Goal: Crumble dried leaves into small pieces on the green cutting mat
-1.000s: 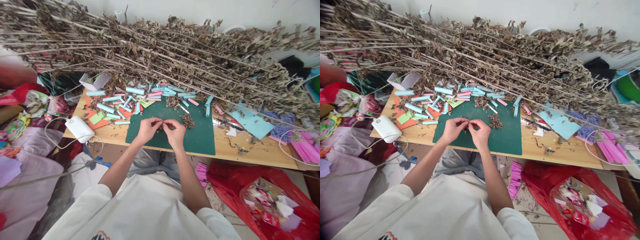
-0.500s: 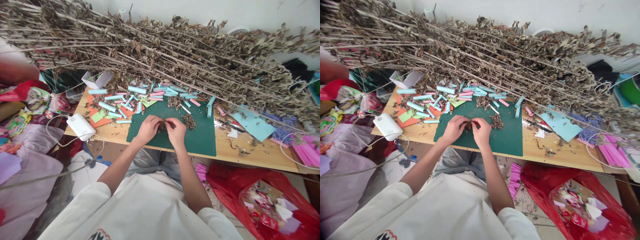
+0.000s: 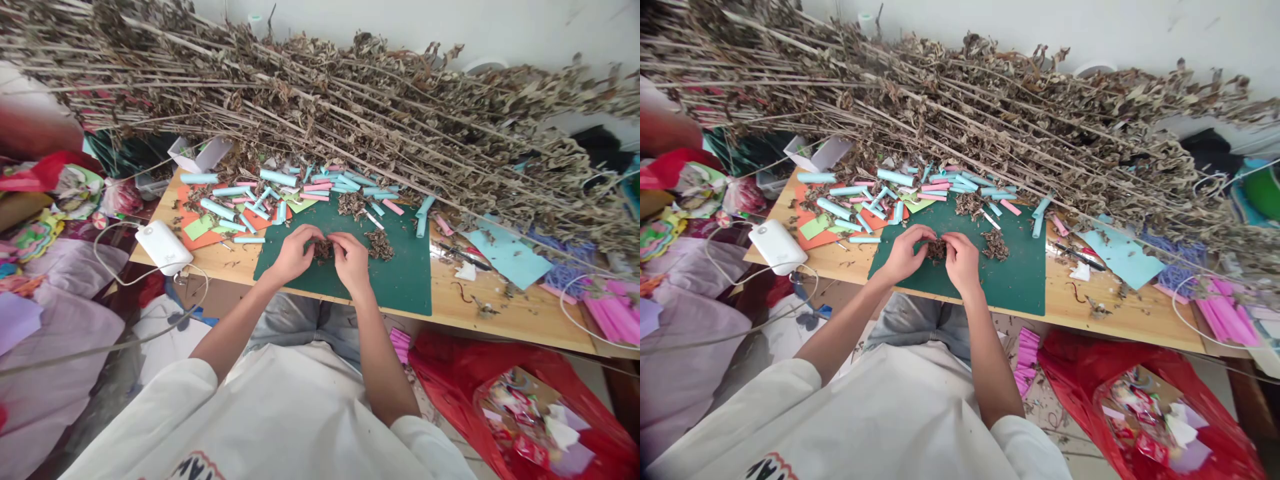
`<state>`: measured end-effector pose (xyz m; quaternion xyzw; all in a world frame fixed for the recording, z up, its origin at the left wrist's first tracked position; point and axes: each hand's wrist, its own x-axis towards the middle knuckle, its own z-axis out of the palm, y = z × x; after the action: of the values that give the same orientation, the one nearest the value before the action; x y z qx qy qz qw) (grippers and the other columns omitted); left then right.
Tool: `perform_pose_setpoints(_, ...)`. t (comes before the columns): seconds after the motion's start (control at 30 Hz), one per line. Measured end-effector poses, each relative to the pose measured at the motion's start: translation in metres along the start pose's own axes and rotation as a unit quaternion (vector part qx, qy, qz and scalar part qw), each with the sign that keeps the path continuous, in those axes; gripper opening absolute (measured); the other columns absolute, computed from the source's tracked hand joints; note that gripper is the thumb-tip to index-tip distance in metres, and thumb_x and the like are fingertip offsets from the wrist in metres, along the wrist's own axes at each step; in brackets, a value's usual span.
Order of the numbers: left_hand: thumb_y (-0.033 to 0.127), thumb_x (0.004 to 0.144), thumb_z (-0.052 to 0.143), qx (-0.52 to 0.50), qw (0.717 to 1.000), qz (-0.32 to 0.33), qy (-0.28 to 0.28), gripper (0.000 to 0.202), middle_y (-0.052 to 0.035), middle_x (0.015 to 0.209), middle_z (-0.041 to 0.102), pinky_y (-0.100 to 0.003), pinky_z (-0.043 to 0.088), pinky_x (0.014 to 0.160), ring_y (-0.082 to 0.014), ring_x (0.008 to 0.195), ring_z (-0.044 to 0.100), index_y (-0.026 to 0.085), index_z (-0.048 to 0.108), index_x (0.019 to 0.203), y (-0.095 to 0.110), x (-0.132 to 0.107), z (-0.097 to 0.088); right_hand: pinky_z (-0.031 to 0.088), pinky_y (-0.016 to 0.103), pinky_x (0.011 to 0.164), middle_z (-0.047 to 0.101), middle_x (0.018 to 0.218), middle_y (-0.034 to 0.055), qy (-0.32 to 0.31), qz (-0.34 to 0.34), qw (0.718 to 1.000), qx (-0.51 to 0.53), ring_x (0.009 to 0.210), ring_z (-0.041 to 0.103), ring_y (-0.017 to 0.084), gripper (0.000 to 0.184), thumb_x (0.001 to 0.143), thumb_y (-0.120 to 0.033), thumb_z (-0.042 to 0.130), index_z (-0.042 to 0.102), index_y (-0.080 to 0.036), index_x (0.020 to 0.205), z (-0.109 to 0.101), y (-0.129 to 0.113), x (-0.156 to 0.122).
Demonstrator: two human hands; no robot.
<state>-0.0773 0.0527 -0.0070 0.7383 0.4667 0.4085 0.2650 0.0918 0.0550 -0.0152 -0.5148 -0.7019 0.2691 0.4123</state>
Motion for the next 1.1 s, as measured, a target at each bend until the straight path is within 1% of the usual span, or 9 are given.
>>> perform_pose_setpoints(0.1, 0.004, 0.084, 0.045, 0.035, 0.999, -0.008, 0.010, 0.027, -0.0068, 0.103, 0.062, -0.034, 0.050, 0.091, -0.0185, 0.101, 0.058, 0.018, 0.056, 0.104, 0.000, -0.005, -0.005, 0.053, 0.035, 0.089, 0.071, 0.103, 0.0070, 0.009, 0.001, 1.000, -0.026, 0.096, 0.066, 0.020, 0.024, 0.090, -0.022, 0.051, 0.074, -0.021, 0.095, 0.001, 0.002, -0.002)
perform_pose_setpoints(0.2, 0.024, 0.089, 0.054, 0.125, 0.992, 0.000, 0.001, 0.023, -0.0094, 0.110, 0.062, -0.041, 0.047, 0.096, -0.0243, 0.108, 0.055, 0.018, 0.055, 0.111, 0.002, -0.013, -0.012, 0.051, 0.038, 0.092, 0.072, 0.102, 0.0073, 0.002, -0.006, 0.998, -0.059, 0.097, 0.065, 0.022, 0.025, 0.093, -0.029, 0.052, 0.075, -0.022, 0.095, 0.001, 0.003, -0.003)
perform_pose_setpoints(0.3, 0.046, 0.079, 0.069, 0.199, 0.979, 0.005, -0.036, 0.065, -0.0159, 0.127, 0.057, -0.048, 0.042, 0.102, -0.0319, 0.118, 0.051, 0.015, 0.046, 0.132, 0.002, -0.021, -0.013, 0.050, 0.039, 0.095, 0.070, 0.108, 0.0093, -0.012, -0.009, 0.997, -0.076, 0.103, 0.063, 0.023, 0.030, 0.095, -0.028, 0.046, 0.072, -0.020, 0.106, 0.000, 0.002, -0.002)
perform_pose_setpoints(0.4, 0.048, 0.073, 0.075, 0.231, 0.971, -0.005, -0.064, 0.086, -0.0200, 0.139, 0.049, -0.051, 0.039, 0.106, -0.0357, 0.126, 0.047, 0.013, 0.037, 0.141, -0.003, -0.021, -0.006, 0.050, 0.039, 0.096, 0.069, 0.112, 0.0101, -0.019, -0.004, 0.996, -0.086, 0.104, 0.063, 0.023, 0.033, 0.092, -0.020, 0.043, 0.070, -0.019, 0.111, 0.002, 0.001, 0.000)
perform_pose_setpoints(0.57, 0.028, 0.085, 0.064, 0.195, 0.977, -0.017, -0.079, 0.061, -0.0159, 0.121, 0.060, -0.044, 0.048, 0.096, -0.0289, 0.114, 0.056, 0.016, 0.039, 0.140, -0.013, -0.008, 0.003, 0.051, 0.037, 0.093, 0.071, 0.104, 0.0081, -0.022, 0.006, 0.997, -0.073, 0.097, 0.065, 0.022, 0.035, 0.086, -0.012, 0.043, 0.071, -0.019, 0.104, 0.008, 0.003, 0.008)
perform_pose_setpoints(0.73, 0.039, 0.076, 0.075, 0.192, 0.980, -0.023, -0.044, 0.079, -0.0179, 0.130, 0.054, -0.048, 0.044, 0.102, -0.0322, 0.121, 0.050, 0.016, 0.037, 0.142, -0.012, -0.009, -0.004, 0.049, 0.039, 0.096, 0.070, 0.111, 0.0094, -0.038, -0.002, 0.995, -0.091, 0.104, 0.062, 0.023, 0.040, 0.083, -0.007, 0.041, 0.069, -0.017, 0.109, 0.012, 0.010, 0.021)
perform_pose_setpoints(0.87, 0.028, 0.078, 0.072, 0.194, 0.978, -0.048, -0.060, 0.061, -0.0152, 0.121, 0.059, -0.047, 0.047, 0.099, -0.0300, 0.115, 0.055, 0.016, 0.048, 0.133, -0.013, -0.013, -0.004, 0.050, 0.039, 0.094, 0.072, 0.107, 0.0075, -0.061, -0.024, 0.994, -0.090, 0.099, 0.062, 0.023, 0.039, 0.082, -0.005, 0.042, 0.071, -0.018, 0.104, 0.014, 0.006, 0.023)
perform_pose_setpoints(0.97, 0.028, 0.082, 0.069, 0.171, 0.983, -0.047, -0.048, 0.054, -0.0131, 0.118, 0.061, -0.043, 0.049, 0.097, -0.0272, 0.112, 0.057, 0.018, 0.050, 0.131, -0.011, -0.012, -0.002, 0.052, 0.037, 0.090, 0.073, 0.100, 0.0069, -0.003, -0.012, 0.997, -0.079, 0.095, 0.063, 0.022, 0.032, 0.086, -0.011, 0.044, 0.072, -0.019, 0.100, 0.004, 0.002, 0.018)
perform_pose_setpoints(1.1, 0.036, 0.088, 0.061, 0.174, 0.985, -0.012, -0.001, 0.046, -0.0128, 0.122, 0.061, -0.045, 0.044, 0.104, -0.0269, 0.116, 0.055, 0.018, 0.053, 0.129, -0.004, -0.003, -0.003, 0.053, 0.038, 0.088, 0.072, 0.098, 0.0084, 0.091, 0.014, 0.990, -0.104, 0.093, 0.065, 0.022, 0.027, 0.089, -0.019, 0.047, 0.072, -0.019, 0.097, -0.025, 0.009, 0.008)
